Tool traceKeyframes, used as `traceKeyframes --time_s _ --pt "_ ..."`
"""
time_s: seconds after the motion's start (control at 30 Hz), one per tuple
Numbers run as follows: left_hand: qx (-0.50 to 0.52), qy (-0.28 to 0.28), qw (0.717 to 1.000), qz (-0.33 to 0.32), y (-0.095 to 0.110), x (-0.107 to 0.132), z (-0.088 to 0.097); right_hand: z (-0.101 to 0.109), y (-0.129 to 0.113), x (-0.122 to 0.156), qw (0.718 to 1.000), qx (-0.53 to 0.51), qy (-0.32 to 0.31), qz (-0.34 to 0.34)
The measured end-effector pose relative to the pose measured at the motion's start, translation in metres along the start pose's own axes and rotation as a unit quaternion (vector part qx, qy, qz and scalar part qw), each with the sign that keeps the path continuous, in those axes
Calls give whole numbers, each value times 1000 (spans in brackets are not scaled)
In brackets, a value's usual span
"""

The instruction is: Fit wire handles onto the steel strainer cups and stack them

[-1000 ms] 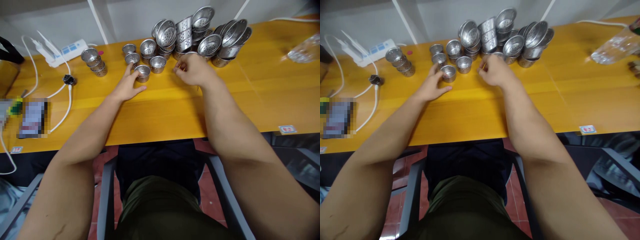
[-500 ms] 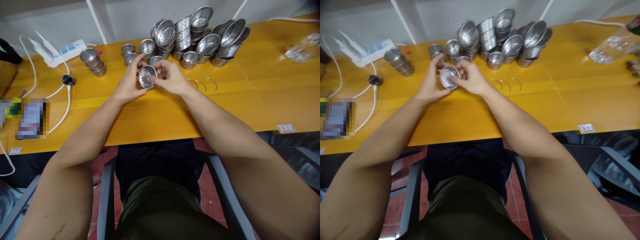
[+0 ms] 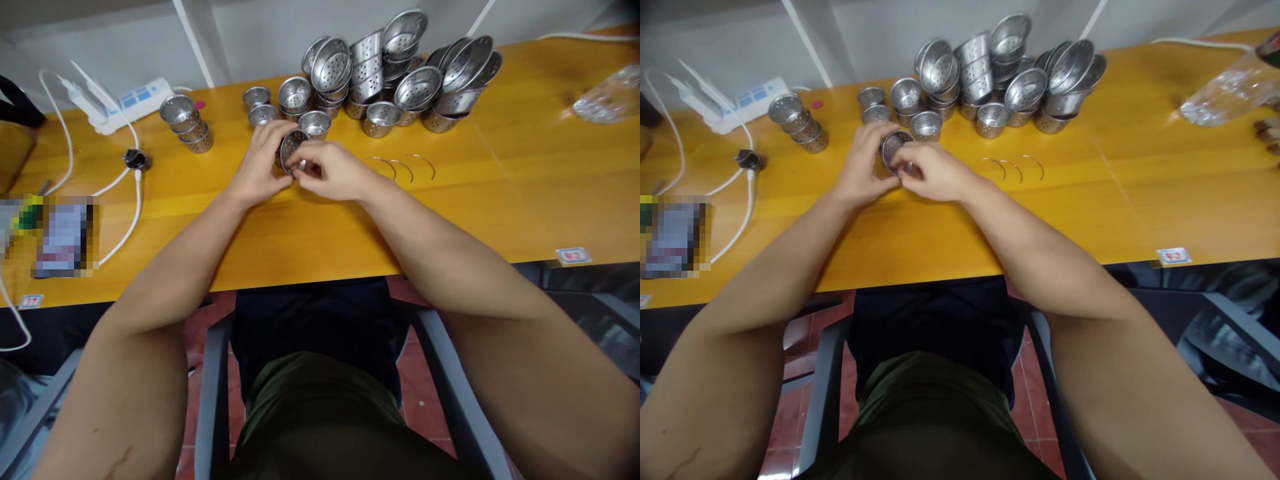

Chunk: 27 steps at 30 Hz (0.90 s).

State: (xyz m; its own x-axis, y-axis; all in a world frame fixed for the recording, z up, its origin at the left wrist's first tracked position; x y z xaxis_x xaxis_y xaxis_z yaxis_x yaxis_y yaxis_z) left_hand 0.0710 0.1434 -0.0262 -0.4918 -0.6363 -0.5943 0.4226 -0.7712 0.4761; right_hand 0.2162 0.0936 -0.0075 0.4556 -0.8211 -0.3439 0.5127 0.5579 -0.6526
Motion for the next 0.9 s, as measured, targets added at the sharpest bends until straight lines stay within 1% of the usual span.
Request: traceKeyframes --time_s 0.1,0.2,0.27,0.33,0.43,0.5,0.6,0.7,0.8,0.9 --pt "12 -14 1000 2 1 1 -3 0 1 -1 1000 -4 3 -1" --pt "27 -23 999 -15 3 1 -6 9 3 -1 999 -6 34 -6" --pt "37 -25 999 -23 3 1 -7 12 6 -2 999 -15 52 -6" --pt "40 -27 998 -26 1 1 -9 10 10 -3 998 -30 64 0" --pt "34 -32 998 -39 0 2 -11 1 18 -8 996 -64 66 3" --pt "30 -37 998 -45 -1 2 -13 -4 25 -10 994 -82 65 -14" --pt "29 -40 998 -47 -2 2 -16 -5 30 -13 992 -92 65 -54" --pt "32 -35 998 -50 -5 1 -16 0 28 -12 990 -98 65 -79" --pt "37 -24 998 -46 -11 2 -11 7 24 -9 988 -119 62 -80" --pt "46 1 999 -20 -27 5 -3 18 23 -5 976 -201 64 -60"
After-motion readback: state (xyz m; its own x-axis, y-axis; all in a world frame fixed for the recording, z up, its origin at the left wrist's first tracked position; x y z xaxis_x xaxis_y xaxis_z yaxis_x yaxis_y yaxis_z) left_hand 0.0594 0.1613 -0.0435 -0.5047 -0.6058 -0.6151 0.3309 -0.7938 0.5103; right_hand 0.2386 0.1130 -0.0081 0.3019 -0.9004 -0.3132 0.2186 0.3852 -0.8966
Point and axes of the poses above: each hand's wrist, its own x-axis away from the middle knuckle, its own z-axis out of the back of the hand, y = z × x, the point moved 10 cm from there along -x, towards the middle knuckle, and after that the axes turned 6 degrees about y, right-handed, at the moved point
